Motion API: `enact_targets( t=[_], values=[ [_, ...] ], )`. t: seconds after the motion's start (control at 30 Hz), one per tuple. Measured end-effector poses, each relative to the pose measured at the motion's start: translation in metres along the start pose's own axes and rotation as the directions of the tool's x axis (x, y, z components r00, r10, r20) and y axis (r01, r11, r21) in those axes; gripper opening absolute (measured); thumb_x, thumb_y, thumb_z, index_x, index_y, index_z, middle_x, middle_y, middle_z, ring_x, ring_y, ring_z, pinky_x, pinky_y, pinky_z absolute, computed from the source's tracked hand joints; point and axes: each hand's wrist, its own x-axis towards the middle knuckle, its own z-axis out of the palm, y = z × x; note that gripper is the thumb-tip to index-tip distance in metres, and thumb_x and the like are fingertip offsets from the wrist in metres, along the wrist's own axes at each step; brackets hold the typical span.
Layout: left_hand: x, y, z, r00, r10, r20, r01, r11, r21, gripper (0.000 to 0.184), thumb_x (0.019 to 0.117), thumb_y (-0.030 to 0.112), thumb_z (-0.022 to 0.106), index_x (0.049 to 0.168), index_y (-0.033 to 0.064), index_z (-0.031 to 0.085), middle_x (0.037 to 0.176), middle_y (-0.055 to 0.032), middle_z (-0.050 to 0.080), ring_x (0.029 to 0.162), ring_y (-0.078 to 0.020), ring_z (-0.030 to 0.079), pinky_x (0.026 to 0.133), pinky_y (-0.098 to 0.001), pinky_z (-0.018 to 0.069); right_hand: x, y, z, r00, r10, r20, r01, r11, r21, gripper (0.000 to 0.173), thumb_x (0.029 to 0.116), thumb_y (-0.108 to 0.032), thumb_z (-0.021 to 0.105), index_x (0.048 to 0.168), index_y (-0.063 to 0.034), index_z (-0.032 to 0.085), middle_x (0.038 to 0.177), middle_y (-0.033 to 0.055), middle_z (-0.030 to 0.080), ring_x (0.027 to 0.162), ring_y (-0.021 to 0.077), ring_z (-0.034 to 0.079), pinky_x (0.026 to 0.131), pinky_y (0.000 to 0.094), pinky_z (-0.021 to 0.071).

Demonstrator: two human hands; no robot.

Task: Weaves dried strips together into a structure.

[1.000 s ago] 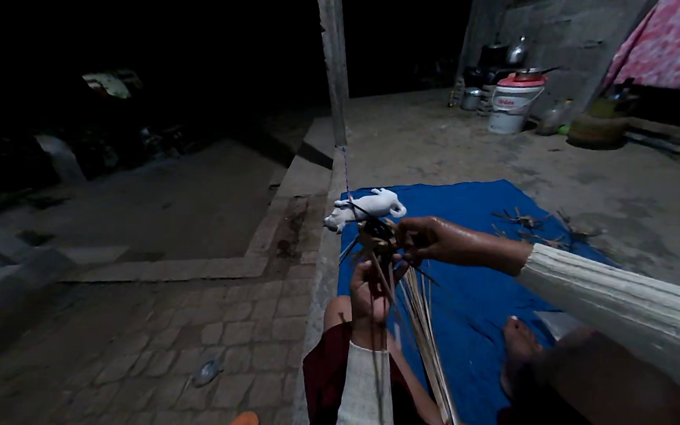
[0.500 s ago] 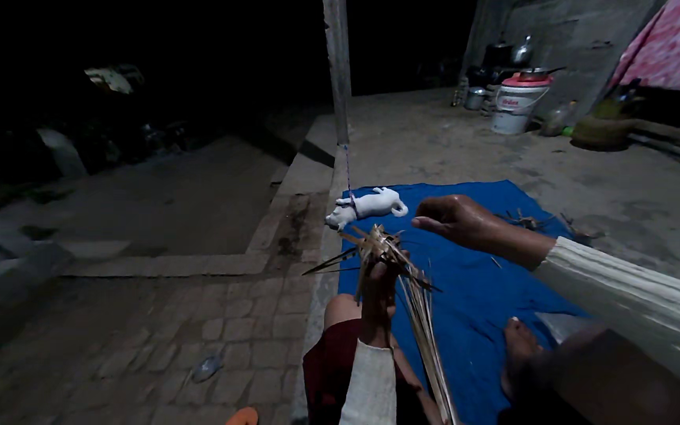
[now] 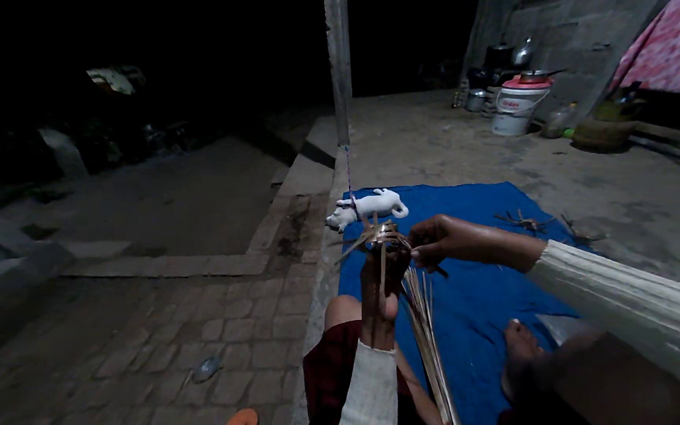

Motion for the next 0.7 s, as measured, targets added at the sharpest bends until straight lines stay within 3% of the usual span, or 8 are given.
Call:
enact_targets(
  t=[0.1, 0.2, 0.27, 0.5, 0.57, 0.7],
  values=[
    [0.004, -0.002, -0.005, 0.998, 0.048, 0.039, -0.049, 0.999, 0.013, 0.034, 0.1057, 0.006, 0.032, 0.105, -0.0005, 0.065, 0.096, -0.0106, 0.074, 0.092, -0.0184, 0.074, 0.088, -0.0321, 0.0604, -0.001, 0.004, -0.009, 0.999, 0.028, 0.045, -0.025, 0.998, -0.064, 0.006, 0.1005, -0.004, 0.061, 0.097, 0.0009, 0.063, 0.079, 0.0036, 0.068, 0.068, 0.0083, 0.066, 0.066, 0.0230, 0.0557],
    [0.006, -0.005, -0.006, 0.996, 0.089, 0.017, -0.091, 0.989, 0.118, 0.020, 0.0983, 0.000, 0.049, 0.109, -0.0046, 0.064, 0.099, -0.0124, 0.073, 0.093, -0.0194, 0.073, 0.089, -0.0337, 0.0600, -0.002, 0.007, -0.012, 0.999, 0.043, 0.024, -0.041, 0.995, -0.093, 0.007, 0.0983, -0.004, 0.065, 0.093, -0.0005, 0.065, 0.080, 0.0029, 0.064, 0.070, 0.0089, 0.063, 0.068, 0.0247, 0.0553],
    [0.007, -0.007, -0.005, 0.993, 0.116, -0.001, -0.114, 0.979, 0.169, 0.016, 0.0968, -0.005, 0.052, 0.108, -0.0057, 0.064, 0.097, -0.0126, 0.074, 0.090, -0.0198, 0.074, 0.087, -0.0348, 0.0613, -0.003, 0.004, -0.011, 0.998, 0.069, 0.006, -0.067, 0.992, -0.110, 0.006, 0.0983, -0.005, 0.065, 0.096, -0.0002, 0.065, 0.080, 0.0029, 0.061, 0.071, 0.0090, 0.061, 0.068, 0.0251, 0.0546],
    [0.007, -0.008, -0.004, 0.985, 0.173, 0.023, -0.174, 0.963, 0.208, 0.012, 0.0959, -0.002, 0.057, 0.102, -0.0033, 0.067, 0.092, -0.0093, 0.073, 0.086, -0.0172, 0.073, 0.084, -0.0344, 0.0610, -0.006, -0.001, 0.000, 0.975, 0.163, 0.151, -0.128, 0.968, -0.217, 0.013, 0.1026, -0.012, 0.060, 0.102, 0.0005, 0.063, 0.083, 0.0036, 0.060, 0.066, 0.0081, 0.055, 0.063, 0.0252, 0.0501],
    [0.008, -0.007, -0.008, 0.981, 0.190, 0.044, -0.194, 0.962, 0.190, 0.016, 0.0977, 0.002, 0.052, 0.102, -0.0011, 0.067, 0.093, -0.0079, 0.074, 0.087, -0.0164, 0.073, 0.084, -0.0336, 0.0611, -0.007, -0.003, 0.002, 0.989, 0.119, 0.093, -0.105, 0.985, -0.138, 0.012, 0.1029, -0.011, 0.060, 0.107, -0.0002, 0.064, 0.084, 0.0027, 0.062, 0.066, 0.0067, 0.057, 0.063, 0.0238, 0.0510],
    [0.010, -0.005, -0.009, 0.982, 0.184, 0.031, -0.186, 0.972, 0.141, 0.016, 0.0981, -0.001, 0.052, 0.104, -0.0044, 0.067, 0.094, -0.0138, 0.074, 0.087, -0.0219, 0.074, 0.084, -0.0367, 0.0622, -0.004, -0.003, 0.000, 0.998, -0.016, -0.052, 0.021, 0.996, 0.084, 0.007, 0.1013, -0.006, 0.060, 0.106, -0.0023, 0.063, 0.084, 0.0030, 0.065, 0.068, 0.0082, 0.063, 0.065, 0.0236, 0.0561]
  ],
)
